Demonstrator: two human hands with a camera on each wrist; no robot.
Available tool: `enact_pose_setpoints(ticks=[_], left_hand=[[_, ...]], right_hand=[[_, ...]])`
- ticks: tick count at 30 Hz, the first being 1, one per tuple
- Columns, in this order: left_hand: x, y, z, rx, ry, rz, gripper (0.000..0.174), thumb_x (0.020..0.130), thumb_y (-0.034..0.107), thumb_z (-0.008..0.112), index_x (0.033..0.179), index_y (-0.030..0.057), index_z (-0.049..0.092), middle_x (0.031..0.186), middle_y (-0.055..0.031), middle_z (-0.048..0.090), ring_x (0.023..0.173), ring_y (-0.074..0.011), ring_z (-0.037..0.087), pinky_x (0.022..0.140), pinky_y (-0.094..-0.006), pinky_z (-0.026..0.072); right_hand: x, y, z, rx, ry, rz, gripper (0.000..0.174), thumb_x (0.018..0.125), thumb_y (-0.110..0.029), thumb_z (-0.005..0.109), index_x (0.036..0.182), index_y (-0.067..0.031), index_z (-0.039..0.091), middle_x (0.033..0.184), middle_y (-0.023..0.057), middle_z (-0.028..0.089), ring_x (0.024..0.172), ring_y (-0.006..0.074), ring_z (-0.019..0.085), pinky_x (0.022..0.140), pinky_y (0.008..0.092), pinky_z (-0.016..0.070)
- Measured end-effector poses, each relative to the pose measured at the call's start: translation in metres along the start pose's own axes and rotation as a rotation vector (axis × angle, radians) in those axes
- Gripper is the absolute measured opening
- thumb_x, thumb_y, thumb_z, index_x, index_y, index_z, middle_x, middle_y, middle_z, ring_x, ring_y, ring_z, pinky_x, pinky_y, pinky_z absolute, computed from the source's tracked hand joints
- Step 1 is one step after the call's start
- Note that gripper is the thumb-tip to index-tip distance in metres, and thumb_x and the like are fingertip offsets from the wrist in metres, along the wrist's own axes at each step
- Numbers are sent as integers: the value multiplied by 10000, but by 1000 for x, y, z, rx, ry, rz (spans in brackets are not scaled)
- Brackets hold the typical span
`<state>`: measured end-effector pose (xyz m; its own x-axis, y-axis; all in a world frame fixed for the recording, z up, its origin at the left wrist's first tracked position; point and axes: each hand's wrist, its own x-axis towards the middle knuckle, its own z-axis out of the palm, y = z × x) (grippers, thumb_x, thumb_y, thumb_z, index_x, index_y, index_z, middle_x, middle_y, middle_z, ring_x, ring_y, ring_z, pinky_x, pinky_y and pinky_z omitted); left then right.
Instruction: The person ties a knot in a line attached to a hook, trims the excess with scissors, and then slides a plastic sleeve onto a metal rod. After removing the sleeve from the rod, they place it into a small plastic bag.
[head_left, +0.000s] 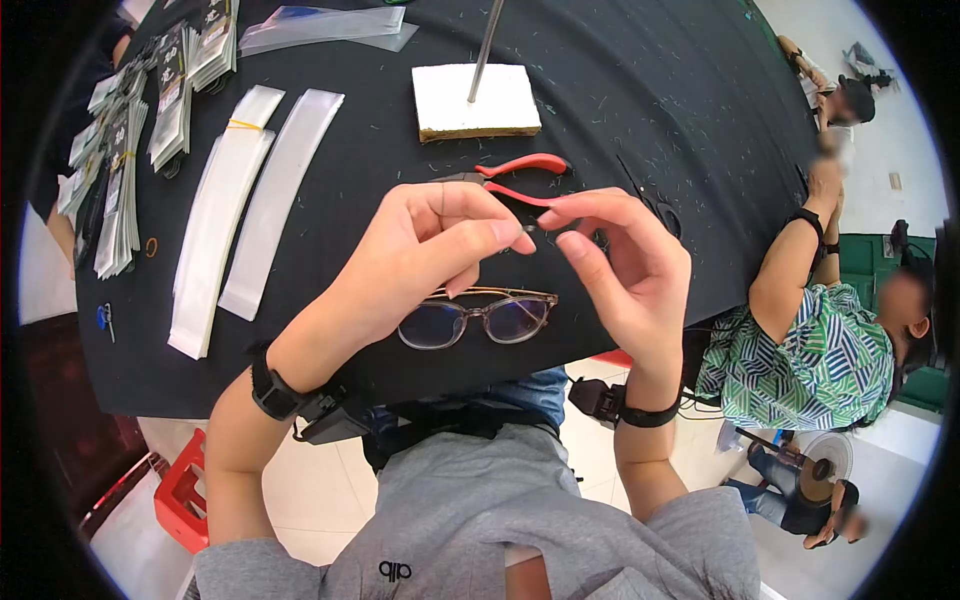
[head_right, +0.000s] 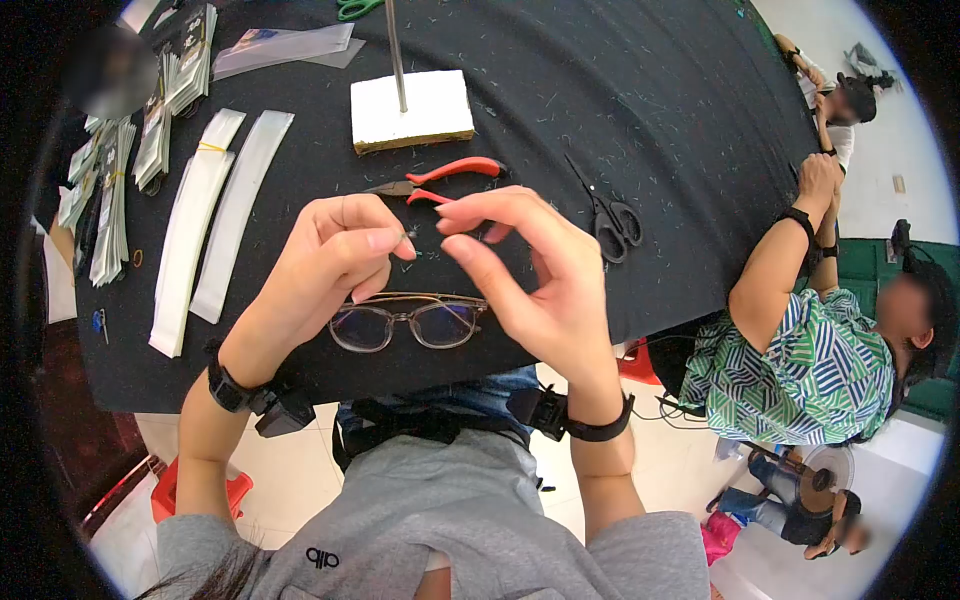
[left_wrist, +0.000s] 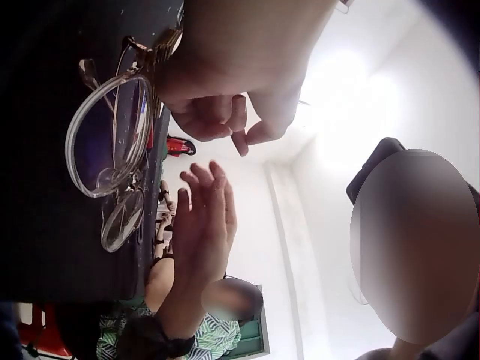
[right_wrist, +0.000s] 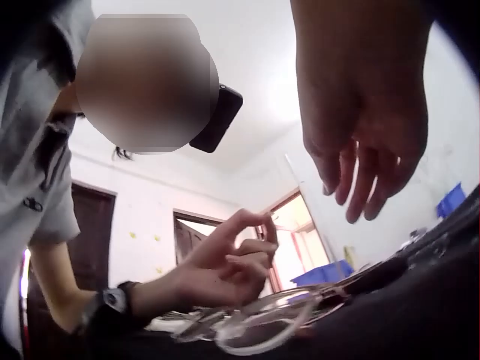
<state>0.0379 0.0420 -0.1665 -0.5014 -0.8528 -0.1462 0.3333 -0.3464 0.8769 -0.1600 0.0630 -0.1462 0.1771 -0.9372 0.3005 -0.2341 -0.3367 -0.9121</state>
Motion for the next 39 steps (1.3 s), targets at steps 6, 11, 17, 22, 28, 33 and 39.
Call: enact_pose_setpoints(ticks=[6,11,17,22,28,33,39], left_hand=[[-1,4,2,-2,-98,-7,171,881,142,593,844,-21,631,585,16,518,443,-28,348,448,-202,322],[-1,5,3,41,-103,0,149,882,126,595,852,-15,632,698,-27,620,470,-32,418,468,-196,355],[0,1,4,62,-96,-10,158,894,131,581,877,-15,635,766,-38,645,503,-54,476,523,-214,421],[6,-6,4,126,-106,112,244,976,135,454,1072,-46,586,980,-107,646,951,-179,616,881,-319,478],[-1,14,-2,-186,-77,167,280,986,214,420,931,-15,571,795,-63,557,735,-144,534,675,-278,433],[-16,64,-17,29,-26,192,395,952,222,483,591,62,456,574,14,362,491,-83,310,464,-240,233],[-22,123,-17,571,60,529,230,946,147,512,868,-24,644,631,15,526,586,-63,484,549,-212,356]], right_hand=[[7,4,2,16,-70,-156,188,742,37,709,923,13,665,927,100,674,865,182,638,732,271,484],[5,0,2,-43,-90,-188,186,716,54,707,889,-1,672,911,107,670,870,199,644,748,276,498],[2,-5,8,-398,26,-370,182,689,78,688,844,0,633,832,115,621,745,271,597,670,328,460],[1,-14,4,-512,28,-413,185,691,75,680,852,0,630,843,106,622,766,272,600,688,332,454],[4,-29,-12,-510,105,-364,167,700,106,642,822,-5,618,837,112,629,780,263,613,694,316,466],[20,-48,-34,-370,188,-341,85,744,82,615,803,21,602,791,123,625,716,220,622,672,283,471],[73,-91,-55,-358,138,-532,55,765,62,598,795,17,586,763,79,622,680,134,557,653,249,445]])
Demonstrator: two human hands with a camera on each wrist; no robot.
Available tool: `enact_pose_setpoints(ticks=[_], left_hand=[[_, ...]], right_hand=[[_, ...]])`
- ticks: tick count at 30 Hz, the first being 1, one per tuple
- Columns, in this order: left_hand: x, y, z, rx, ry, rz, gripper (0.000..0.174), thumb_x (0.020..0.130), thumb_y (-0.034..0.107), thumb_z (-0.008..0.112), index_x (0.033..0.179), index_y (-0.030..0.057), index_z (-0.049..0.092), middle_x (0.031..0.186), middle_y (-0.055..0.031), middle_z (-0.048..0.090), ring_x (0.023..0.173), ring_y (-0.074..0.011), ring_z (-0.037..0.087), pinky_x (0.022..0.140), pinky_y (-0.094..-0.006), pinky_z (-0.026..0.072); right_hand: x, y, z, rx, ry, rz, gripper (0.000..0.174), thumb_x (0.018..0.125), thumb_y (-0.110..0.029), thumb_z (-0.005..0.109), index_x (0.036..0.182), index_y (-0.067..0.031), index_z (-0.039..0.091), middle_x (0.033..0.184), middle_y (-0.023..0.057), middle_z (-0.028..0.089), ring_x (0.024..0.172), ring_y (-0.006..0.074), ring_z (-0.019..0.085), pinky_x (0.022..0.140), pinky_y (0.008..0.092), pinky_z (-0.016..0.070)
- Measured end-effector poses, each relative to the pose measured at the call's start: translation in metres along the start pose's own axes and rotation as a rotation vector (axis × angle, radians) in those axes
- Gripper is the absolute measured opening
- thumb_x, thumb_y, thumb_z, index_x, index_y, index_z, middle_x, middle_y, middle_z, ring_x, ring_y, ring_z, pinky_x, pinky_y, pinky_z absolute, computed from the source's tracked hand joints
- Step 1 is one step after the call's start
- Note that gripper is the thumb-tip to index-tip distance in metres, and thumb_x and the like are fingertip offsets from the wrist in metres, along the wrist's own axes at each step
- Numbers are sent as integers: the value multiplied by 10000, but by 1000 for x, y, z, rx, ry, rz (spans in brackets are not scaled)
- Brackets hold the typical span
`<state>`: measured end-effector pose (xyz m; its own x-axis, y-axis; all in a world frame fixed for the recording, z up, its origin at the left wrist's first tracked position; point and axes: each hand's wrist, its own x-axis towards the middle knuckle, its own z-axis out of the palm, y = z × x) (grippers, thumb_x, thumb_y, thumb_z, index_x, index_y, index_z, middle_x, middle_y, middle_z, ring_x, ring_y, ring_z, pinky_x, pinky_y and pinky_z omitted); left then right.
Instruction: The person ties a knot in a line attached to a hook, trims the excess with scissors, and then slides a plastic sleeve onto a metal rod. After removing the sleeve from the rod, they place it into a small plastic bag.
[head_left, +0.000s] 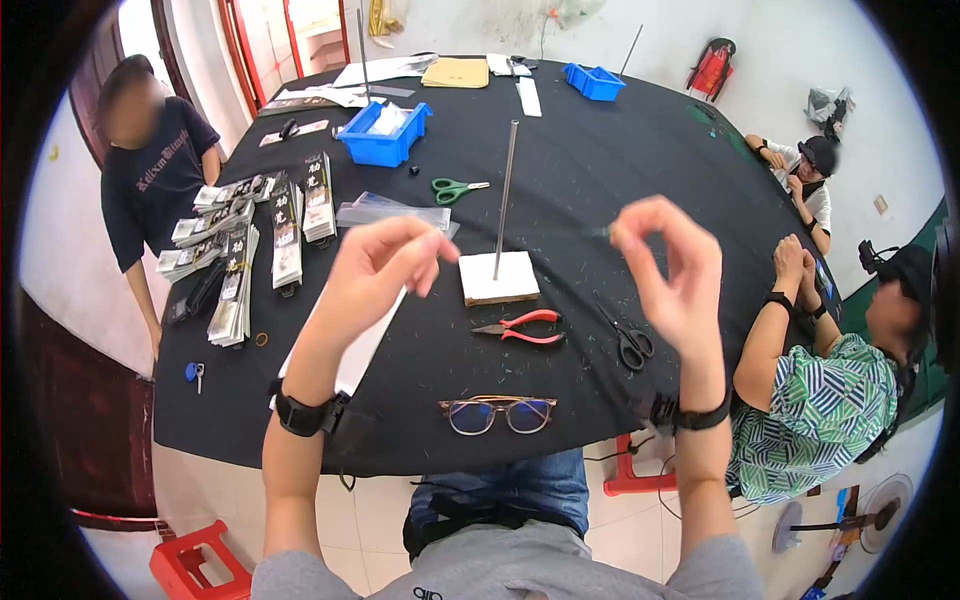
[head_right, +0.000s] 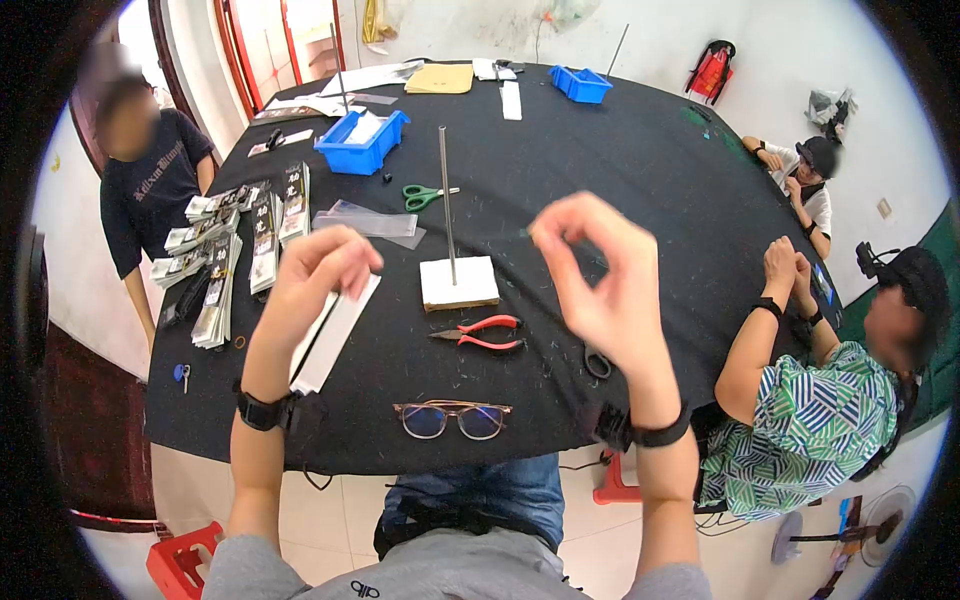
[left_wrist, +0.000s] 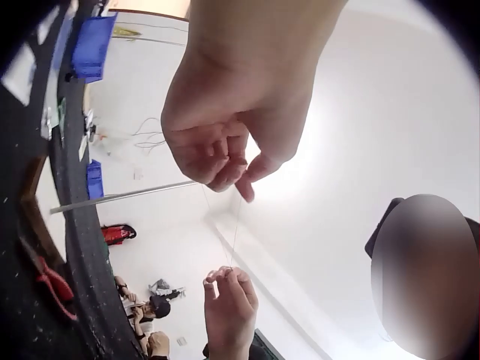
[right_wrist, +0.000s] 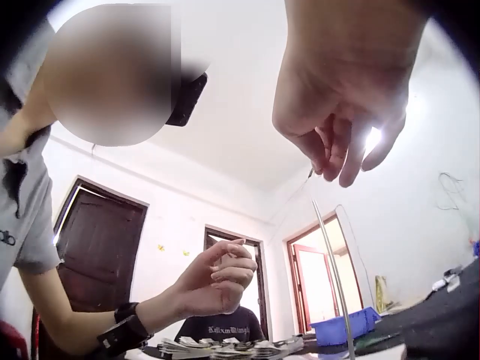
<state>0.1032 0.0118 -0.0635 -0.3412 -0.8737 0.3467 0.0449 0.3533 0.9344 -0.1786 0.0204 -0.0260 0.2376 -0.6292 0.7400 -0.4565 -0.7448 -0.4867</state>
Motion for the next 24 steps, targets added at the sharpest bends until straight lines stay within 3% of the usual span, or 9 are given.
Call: enact_pose_setpoints(ticks=[2,3,6,10,24], left_hand=[[11,6,-4,219,148,189,166,915,107,550,906,-16,662,695,-11,588,635,-78,529,601,-232,404],[16,19,-12,513,154,308,120,874,72,588,901,-8,674,733,-40,621,656,-92,550,630,-252,429],[26,30,-25,764,238,387,119,866,71,599,858,-11,684,771,-64,633,696,-112,563,638,-243,422],[28,17,-35,784,315,370,117,852,72,609,859,-7,695,775,-72,637,690,-124,562,635,-245,418],[32,-8,-48,721,205,214,122,795,86,625,819,9,717,747,-66,657,678,-117,558,641,-259,428]], right_hand=[[30,3,2,47,-21,-21,32,798,29,599,826,18,611,764,68,638,691,111,570,665,244,456],[45,6,5,72,-28,-35,32,808,11,605,835,18,618,766,65,644,703,110,584,671,244,464],[85,21,18,80,-97,-59,52,823,-27,617,848,16,633,765,60,655,717,108,606,669,243,477],[109,26,33,14,-196,-82,82,837,-65,622,844,13,647,749,56,664,690,106,619,635,243,487],[119,28,41,-50,-332,-58,88,820,-83,624,823,-10,671,678,54,655,586,81,555,555,235,442]])
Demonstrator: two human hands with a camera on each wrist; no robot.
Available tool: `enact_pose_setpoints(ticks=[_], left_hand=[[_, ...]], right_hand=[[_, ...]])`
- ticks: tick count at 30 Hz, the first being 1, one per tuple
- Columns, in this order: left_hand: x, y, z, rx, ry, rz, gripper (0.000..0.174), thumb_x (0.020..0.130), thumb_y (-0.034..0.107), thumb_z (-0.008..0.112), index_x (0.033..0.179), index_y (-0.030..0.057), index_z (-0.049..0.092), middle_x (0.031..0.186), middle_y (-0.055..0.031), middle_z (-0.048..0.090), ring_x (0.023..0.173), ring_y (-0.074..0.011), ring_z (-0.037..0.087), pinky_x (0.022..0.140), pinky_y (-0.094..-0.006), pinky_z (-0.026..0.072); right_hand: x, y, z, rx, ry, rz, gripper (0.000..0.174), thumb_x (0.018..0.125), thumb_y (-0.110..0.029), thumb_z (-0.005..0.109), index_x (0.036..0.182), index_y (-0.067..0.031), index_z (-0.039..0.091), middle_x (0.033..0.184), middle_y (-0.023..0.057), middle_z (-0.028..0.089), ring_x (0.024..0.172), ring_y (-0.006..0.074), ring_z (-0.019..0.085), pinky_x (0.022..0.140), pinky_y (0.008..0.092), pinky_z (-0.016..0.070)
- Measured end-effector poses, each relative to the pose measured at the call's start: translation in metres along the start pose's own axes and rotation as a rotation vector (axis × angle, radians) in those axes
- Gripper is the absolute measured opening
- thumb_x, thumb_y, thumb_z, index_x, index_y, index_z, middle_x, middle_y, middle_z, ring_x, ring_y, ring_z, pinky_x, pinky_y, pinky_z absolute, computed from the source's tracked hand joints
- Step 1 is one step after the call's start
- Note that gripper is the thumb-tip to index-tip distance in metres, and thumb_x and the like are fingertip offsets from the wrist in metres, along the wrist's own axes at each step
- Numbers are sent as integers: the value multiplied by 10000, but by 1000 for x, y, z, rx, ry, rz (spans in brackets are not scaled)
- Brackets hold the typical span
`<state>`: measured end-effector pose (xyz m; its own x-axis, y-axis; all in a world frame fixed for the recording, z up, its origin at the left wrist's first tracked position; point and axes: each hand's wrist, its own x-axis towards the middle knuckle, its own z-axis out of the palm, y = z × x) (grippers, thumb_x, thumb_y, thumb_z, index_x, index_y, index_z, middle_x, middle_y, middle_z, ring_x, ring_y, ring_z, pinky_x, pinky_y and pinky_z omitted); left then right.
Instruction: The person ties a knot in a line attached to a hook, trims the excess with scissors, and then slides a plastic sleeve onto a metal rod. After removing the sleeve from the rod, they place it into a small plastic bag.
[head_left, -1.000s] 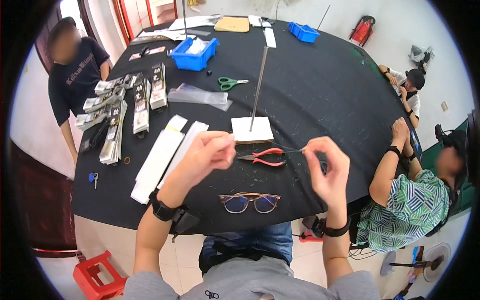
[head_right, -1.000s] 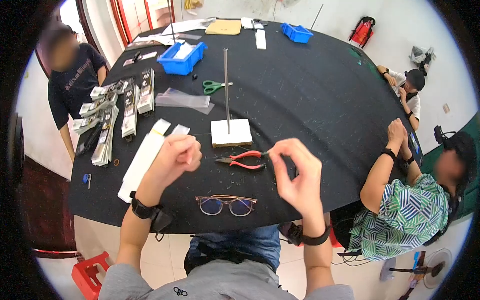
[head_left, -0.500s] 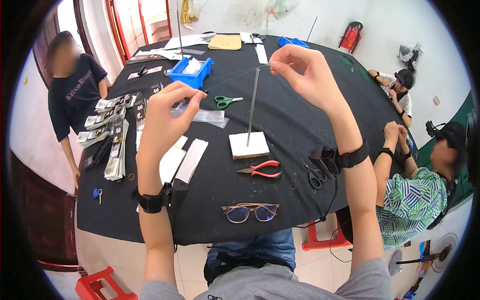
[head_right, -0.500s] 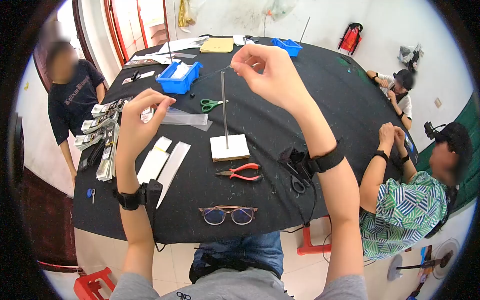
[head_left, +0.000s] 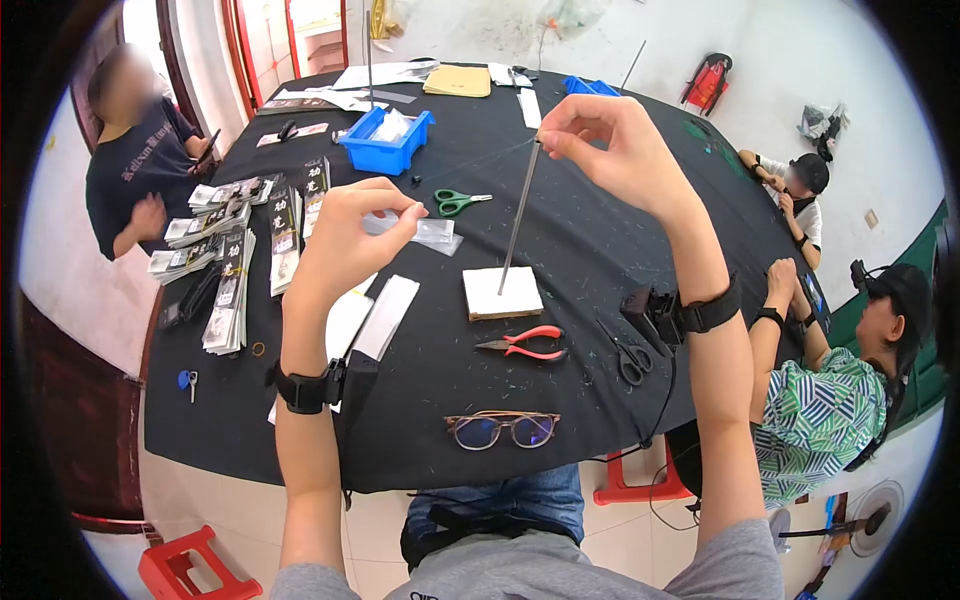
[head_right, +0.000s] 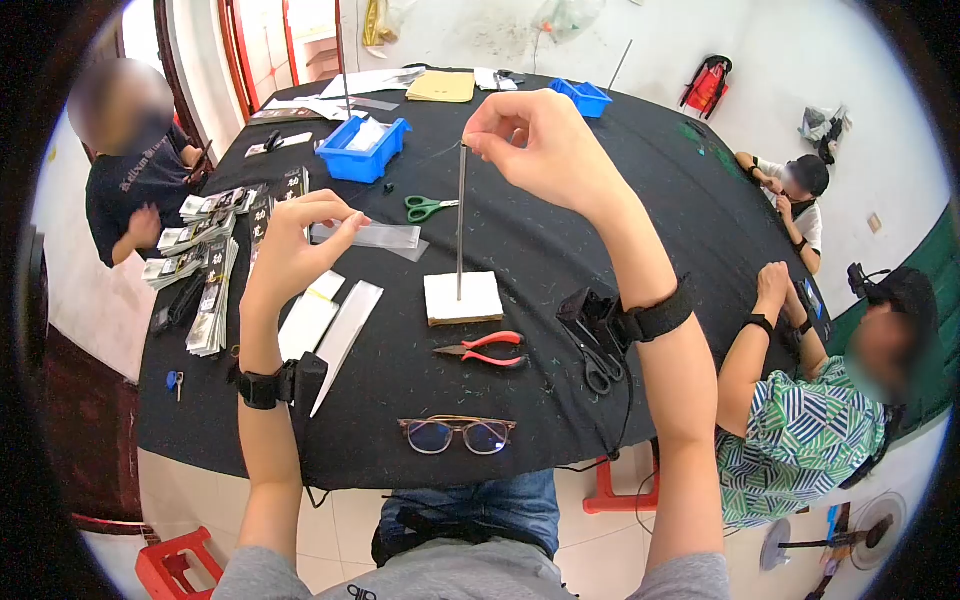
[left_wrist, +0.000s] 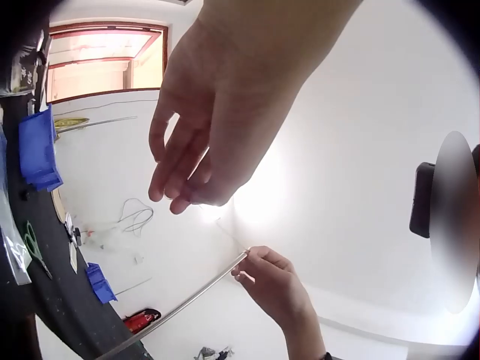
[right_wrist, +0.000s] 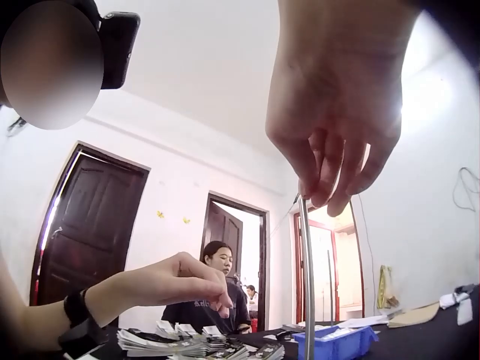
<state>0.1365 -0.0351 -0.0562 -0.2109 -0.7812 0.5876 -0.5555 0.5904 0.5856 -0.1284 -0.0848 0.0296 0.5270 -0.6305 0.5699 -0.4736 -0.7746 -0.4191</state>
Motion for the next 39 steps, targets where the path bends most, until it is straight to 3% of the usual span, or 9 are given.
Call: enact_pose_setpoints(ticks=[3,5,22,25,27,28,32,34,39], left_hand=[[0,-2,3,-2,-13,-6,122,799,95,631,816,10,717,745,-65,659,682,-118,566,640,-261,431],[1,-4,6,3,-17,-14,123,799,100,634,812,8,716,745,-66,661,684,-121,571,640,-262,432],[-1,-30,57,-271,-234,-26,193,846,193,668,868,9,722,752,-55,658,677,-101,574,617,-244,452],[-2,-34,65,-417,-244,-41,202,857,193,661,876,1,723,782,-73,671,716,-111,606,639,-244,470],[-2,-40,71,-400,-228,-5,199,857,190,660,876,3,723,793,-82,678,730,-126,624,651,-250,482],[-2,-42,72,-382,-232,40,195,856,187,660,876,4,724,804,-92,685,745,-141,643,662,-256,494],[-1,-35,69,-311,-255,25,203,841,199,669,871,6,723,796,-121,687,737,-179,665,701,-280,521],[-2,-39,72,-352,-246,20,214,829,206,675,869,0,720,791,-124,684,735,-188,667,706,-286,520],[-1,-41,70,-305,-249,29,238,818,236,669,845,6,724,780,-128,681,733,-202,669,700,-295,523]], right_hand=[[0,0,0,15,5,-4,84,815,-80,627,820,-8,670,662,51,649,581,80,551,549,233,440],[1,-4,-4,-71,-73,27,88,857,-62,617,840,20,645,731,31,633,711,95,611,703,246,493],[23,-1,-18,-65,-339,-64,78,846,-69,644,859,6,660,785,31,646,725,105,587,724,250,493],[11,-11,-9,-145,-211,-167,133,852,-96,639,797,25,645,654,79,632,574,135,568,573,267,458],[-11,-42,0,-485,4,-81,216,866,-146,636,747,30,601,592,139,552,496,207,500,507,310,403],[-23,-49,7,-457,-87,-16,253,869,-162,633,719,35,581,571,179,486,478,278,461,482,340,368],[-64,-59,59,-294,-734,134,226,887,-240,593,890,-36,689,780,182,652,766,335,644,706,425,511],[-80,-41,99,-267,-760,-66,319,900,-290,577,982,8,654,837,190,652,820,337,648,732,426,514],[-72,5,190,-100,-497,-98,373,871,-304,616,975,54,600,868,219,637,852,369,635,736,437,504]])
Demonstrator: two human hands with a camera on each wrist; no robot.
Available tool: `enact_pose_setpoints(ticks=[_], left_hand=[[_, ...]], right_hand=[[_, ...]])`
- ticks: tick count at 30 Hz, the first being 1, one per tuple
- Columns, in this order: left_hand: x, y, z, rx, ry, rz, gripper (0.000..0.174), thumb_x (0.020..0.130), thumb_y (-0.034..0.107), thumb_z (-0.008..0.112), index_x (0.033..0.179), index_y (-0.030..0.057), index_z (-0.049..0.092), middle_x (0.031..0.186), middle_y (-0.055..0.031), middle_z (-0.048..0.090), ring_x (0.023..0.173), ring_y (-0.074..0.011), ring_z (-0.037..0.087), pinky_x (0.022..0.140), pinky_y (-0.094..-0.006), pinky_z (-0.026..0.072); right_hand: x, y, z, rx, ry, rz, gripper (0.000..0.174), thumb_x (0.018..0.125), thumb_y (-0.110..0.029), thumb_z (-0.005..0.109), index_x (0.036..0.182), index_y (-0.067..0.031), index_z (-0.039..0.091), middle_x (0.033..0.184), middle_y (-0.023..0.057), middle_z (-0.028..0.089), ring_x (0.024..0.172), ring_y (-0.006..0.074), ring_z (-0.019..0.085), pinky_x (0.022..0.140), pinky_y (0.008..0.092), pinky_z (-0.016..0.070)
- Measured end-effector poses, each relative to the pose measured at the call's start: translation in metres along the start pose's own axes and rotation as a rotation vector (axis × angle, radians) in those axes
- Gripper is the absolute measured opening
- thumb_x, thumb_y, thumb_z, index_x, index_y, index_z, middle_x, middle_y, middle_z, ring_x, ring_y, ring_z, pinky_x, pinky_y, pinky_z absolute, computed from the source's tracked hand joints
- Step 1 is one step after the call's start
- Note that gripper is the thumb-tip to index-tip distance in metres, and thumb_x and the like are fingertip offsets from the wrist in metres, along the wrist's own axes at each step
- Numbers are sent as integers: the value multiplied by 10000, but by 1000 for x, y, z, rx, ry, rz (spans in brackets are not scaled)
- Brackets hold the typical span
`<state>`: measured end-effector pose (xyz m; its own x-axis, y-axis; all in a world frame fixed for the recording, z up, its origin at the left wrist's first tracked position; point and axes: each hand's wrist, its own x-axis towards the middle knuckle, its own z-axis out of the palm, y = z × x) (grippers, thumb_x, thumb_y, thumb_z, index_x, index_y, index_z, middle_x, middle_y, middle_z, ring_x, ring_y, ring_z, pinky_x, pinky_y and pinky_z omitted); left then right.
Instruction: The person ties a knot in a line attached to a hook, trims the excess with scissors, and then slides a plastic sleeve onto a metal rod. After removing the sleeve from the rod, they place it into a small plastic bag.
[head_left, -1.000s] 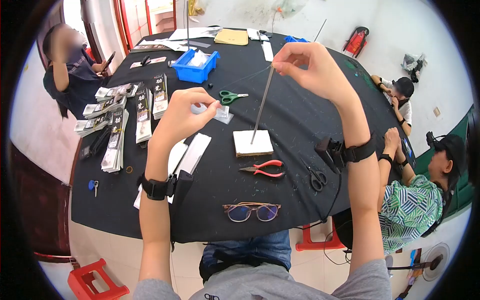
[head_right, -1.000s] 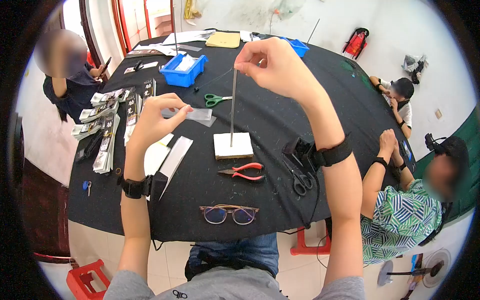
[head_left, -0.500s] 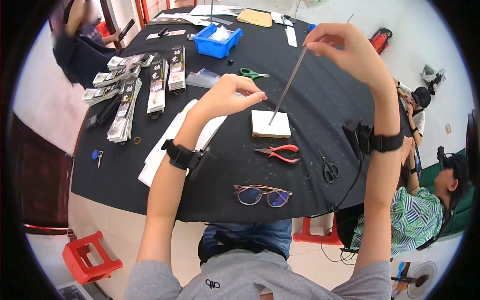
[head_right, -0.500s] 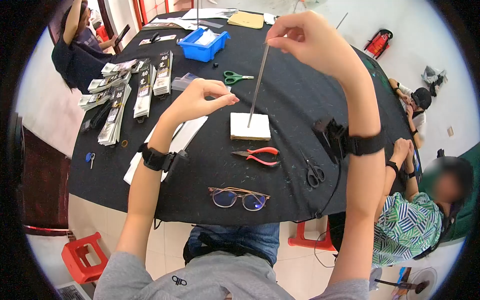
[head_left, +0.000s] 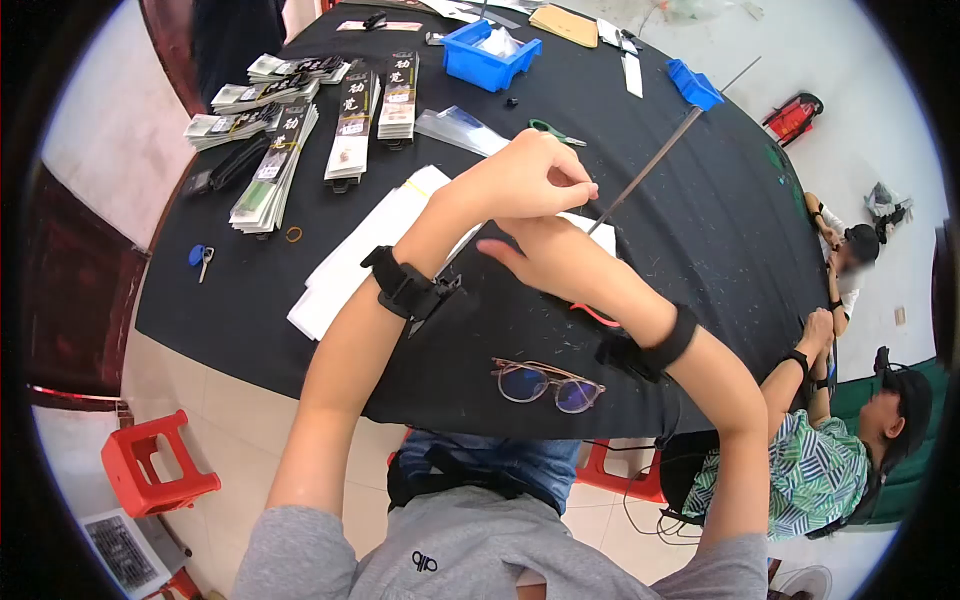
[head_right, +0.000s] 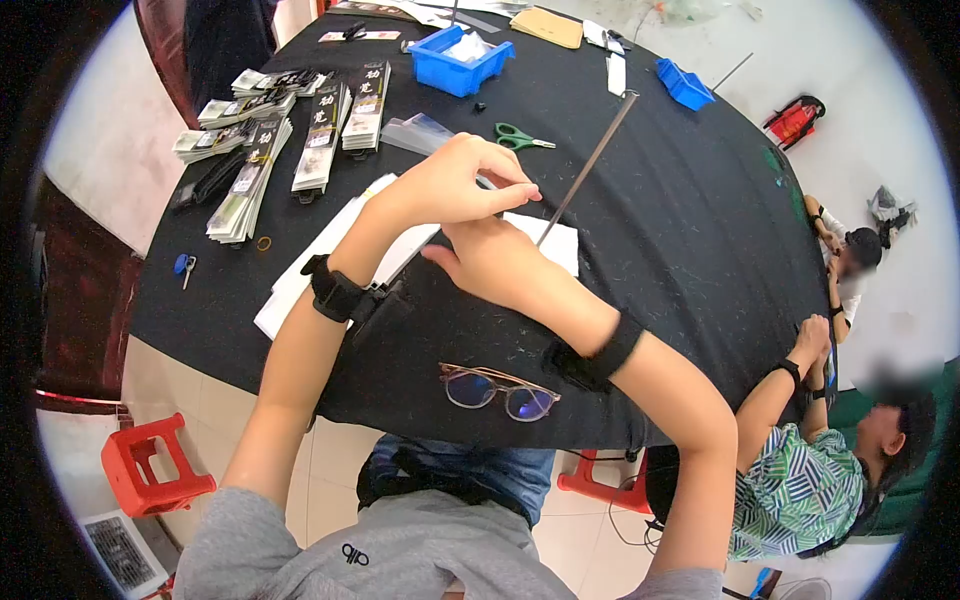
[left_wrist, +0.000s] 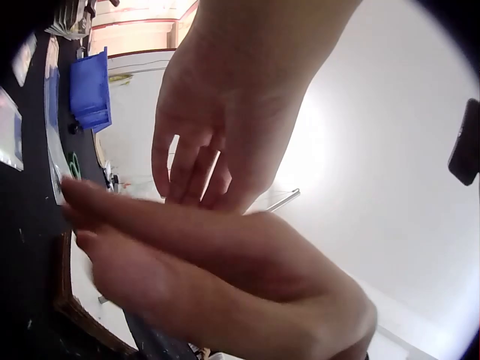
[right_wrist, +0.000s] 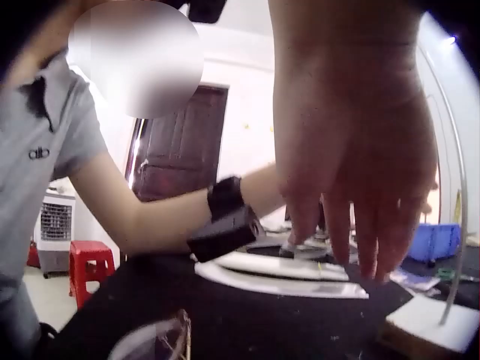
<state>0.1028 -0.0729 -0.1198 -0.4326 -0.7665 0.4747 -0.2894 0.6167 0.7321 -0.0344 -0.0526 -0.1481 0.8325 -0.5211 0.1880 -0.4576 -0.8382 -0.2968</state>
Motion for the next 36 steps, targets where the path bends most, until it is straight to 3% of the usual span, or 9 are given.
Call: enact_pose_setpoints(ticks=[5,7,14,19,23,26,28,32,36], left_hand=[[-1,0,0,7,29,6,260,809,259,676,828,3,721,766,-126,677,716,-208,664,693,-296,522],[-1,1,-1,19,11,19,278,798,273,683,833,0,721,761,-126,676,699,-203,653,684,-295,519],[-1,6,0,-45,15,-45,269,747,205,655,829,-45,709,759,-167,668,716,-233,648,689,-315,526],[-1,2,1,-11,30,-14,267,750,210,659,837,-36,712,773,-163,670,717,-243,650,686,-321,527],[-1,1,0,5,32,3,264,778,233,669,861,-12,719,796,-151,678,744,-235,660,708,-320,527],[-2,1,0,44,22,5,247,804,238,674,880,9,726,816,-139,690,768,-218,672,726,-310,527],[-1,1,0,54,22,9,238,807,231,671,881,12,727,814,-136,691,766,-217,673,724,-309,527],[0,-1,-2,81,16,16,232,801,222,676,875,7,723,790,-126,689,751,-207,671,709,-304,525],[0,1,-3,35,20,-33,223,799,207,677,872,0,720,768,-118,684,727,-185,661,694,-287,522]], right_hand=[[24,5,36,-85,14,70,292,885,-232,575,1022,26,593,921,191,640,873,355,621,789,433,470],[25,5,48,-114,171,12,252,856,-197,582,982,19,609,878,172,649,864,347,621,763,431,467],[28,0,43,-23,143,94,207,846,-161,577,939,19,621,852,168,652,843,335,627,740,434,462],[29,2,48,-69,390,32,214,807,-133,627,949,27,620,855,180,645,838,337,630,752,424,468],[22,-8,28,-38,447,51,236,787,-119,656,960,36,617,880,175,648,831,339,634,743,421,480],[14,-11,19,17,361,188,228,797,-75,664,983,45,608,907,155,652,849,298,644,715,385,496],[9,-7,19,262,376,168,183,818,-43,659,976,42,626,904,140,673,825,236,658,679,329,507],[-1,-4,8,278,411,61,132,815,-36,680,929,31,679,827,117,701,741,170,666,632,284,506],[-13,-10,-11,387,403,259,82,819,-64,690,857,-2,729,747,75,715,636,118,658,601,260,508]])
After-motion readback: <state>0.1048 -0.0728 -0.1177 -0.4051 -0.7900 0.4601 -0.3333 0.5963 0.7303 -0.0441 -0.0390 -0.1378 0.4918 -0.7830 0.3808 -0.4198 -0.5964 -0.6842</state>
